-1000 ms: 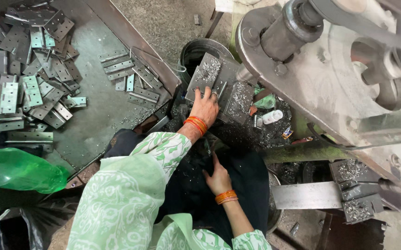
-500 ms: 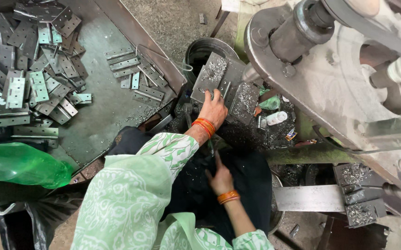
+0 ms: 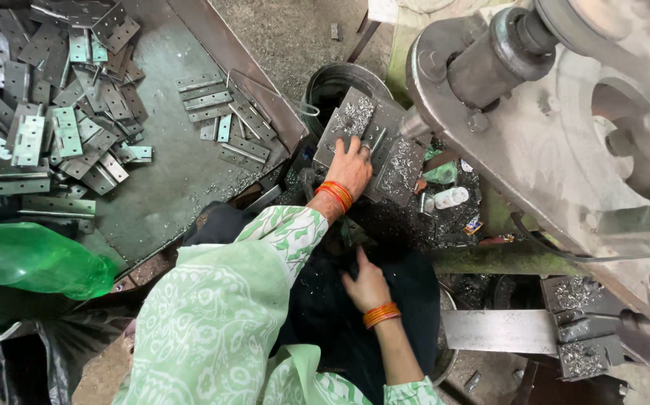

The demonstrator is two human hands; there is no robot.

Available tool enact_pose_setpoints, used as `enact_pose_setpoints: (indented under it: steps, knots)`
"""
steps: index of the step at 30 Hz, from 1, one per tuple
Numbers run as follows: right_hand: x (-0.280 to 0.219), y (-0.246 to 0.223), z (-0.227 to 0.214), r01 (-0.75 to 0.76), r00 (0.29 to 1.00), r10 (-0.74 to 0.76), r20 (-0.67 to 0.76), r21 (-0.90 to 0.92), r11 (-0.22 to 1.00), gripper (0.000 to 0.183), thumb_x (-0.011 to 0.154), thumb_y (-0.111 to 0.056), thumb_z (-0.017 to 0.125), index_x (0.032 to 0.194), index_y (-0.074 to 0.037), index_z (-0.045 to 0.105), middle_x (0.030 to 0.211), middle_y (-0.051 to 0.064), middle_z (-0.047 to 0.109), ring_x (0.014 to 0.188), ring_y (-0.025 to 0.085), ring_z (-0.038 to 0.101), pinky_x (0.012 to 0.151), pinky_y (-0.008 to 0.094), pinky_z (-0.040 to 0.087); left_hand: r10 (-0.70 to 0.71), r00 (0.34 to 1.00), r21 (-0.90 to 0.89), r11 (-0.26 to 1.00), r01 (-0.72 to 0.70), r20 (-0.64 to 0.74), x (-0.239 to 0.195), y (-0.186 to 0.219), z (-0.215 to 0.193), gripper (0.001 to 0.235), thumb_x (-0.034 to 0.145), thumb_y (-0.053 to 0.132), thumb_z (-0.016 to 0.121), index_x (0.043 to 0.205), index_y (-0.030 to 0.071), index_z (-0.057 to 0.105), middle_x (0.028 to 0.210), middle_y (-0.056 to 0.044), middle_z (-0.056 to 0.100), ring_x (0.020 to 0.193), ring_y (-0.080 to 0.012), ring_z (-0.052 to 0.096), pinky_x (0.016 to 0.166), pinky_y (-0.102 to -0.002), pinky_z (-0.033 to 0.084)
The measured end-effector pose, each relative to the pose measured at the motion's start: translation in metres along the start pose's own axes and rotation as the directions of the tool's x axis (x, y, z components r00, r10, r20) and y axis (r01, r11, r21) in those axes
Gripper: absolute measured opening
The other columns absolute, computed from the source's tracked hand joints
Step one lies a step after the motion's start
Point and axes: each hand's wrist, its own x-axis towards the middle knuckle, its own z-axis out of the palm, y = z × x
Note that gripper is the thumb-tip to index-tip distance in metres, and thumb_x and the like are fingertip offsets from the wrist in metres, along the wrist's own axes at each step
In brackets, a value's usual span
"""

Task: The person places small metal hinge pieces into a drilling or stamping machine one by one, uses a tool to remove debris, and pulls a lever to operate the machine.

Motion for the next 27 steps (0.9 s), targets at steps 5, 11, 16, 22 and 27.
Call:
enact_pose_setpoints:
  steps: [5, 11, 16, 22, 27]
  knots:
    - [-0.016, 0.012, 0.059, 0.013, 0.995, 0.002, -0.095, 0.160, 0.987, 0.087, 0.080, -0.024, 0.078, 0.156, -0.018, 0.036, 0.118, 0.029, 0.069, 0.106, 0.046, 0.067, 0.087, 0.051, 0.057, -0.007, 0.998, 0.022, 1.000, 0.008, -0.063, -0.003, -0.003, 0.005, 0.029, 0.091, 0.024, 0.058, 0.109, 0.014, 0.079, 0.128, -0.008, 0.065, 0.134, -0.0363, 0.042, 0.105, -0.062, 0.036]
    - [-0.011, -0.004, -0.007, -0.104, 0.992, 0.097, 0.076, 0.104, 0.989, 0.082, 0.081, -0.031, 0.075, 0.153, -0.011, 0.040, 0.102, 0.029, 0.071, 0.093, 0.043, 0.074, 0.086, 0.047, 0.058, 0.010, 1.000, 0.018, 1.000, -0.011, 0.016, 0.004, -0.002, 0.001, 0.029, 0.094, 0.024, 0.056, 0.107, 0.015, 0.079, 0.132, -0.008, 0.063, 0.139, -0.0368, 0.038, 0.110, -0.066, 0.031]
    - [0.004, -0.005, -0.017, 0.054, 0.999, -0.054, 0.001, 0.021, 0.998, 0.076, 0.083, -0.032, 0.075, 0.148, -0.004, 0.046, 0.103, 0.031, 0.071, 0.099, 0.045, 0.071, 0.087, 0.049, 0.057, -0.056, 0.994, -0.033, 0.998, 0.054, -0.093, 0.022, -0.002, 0.015, 0.030, 0.093, 0.024, 0.056, 0.108, 0.014, 0.079, 0.133, -0.007, 0.063, 0.137, -0.0361, 0.039, 0.109, -0.066, 0.032]
    - [-0.022, 0.019, 0.058, 0.023, 0.994, -0.011, -0.106, 0.109, 0.994, 0.083, 0.080, -0.027, 0.076, 0.153, -0.013, 0.039, 0.115, 0.029, 0.068, 0.104, 0.047, 0.067, 0.085, 0.052, 0.055, -0.022, 1.000, -0.035, 0.999, 0.022, 0.000, 0.014, -0.004, 0.007, 0.029, 0.096, 0.023, 0.056, 0.112, 0.014, 0.077, 0.137, -0.010, 0.061, 0.140, -0.0376, 0.038, 0.109, -0.066, 0.032]
    - [-0.013, 0.008, 0.030, 0.041, 0.996, -0.030, -0.079, 0.149, 0.988, 0.082, 0.079, -0.026, 0.076, 0.152, -0.010, 0.042, 0.108, 0.030, 0.070, 0.102, 0.046, 0.068, 0.085, 0.051, 0.056, 0.032, 0.988, 0.020, 0.999, -0.036, 0.148, -0.001, 0.004, -0.004, 0.034, 0.094, 0.027, 0.054, 0.118, 0.013, 0.075, 0.143, -0.011, 0.054, 0.143, -0.0395, 0.031, 0.108, -0.069, 0.030]
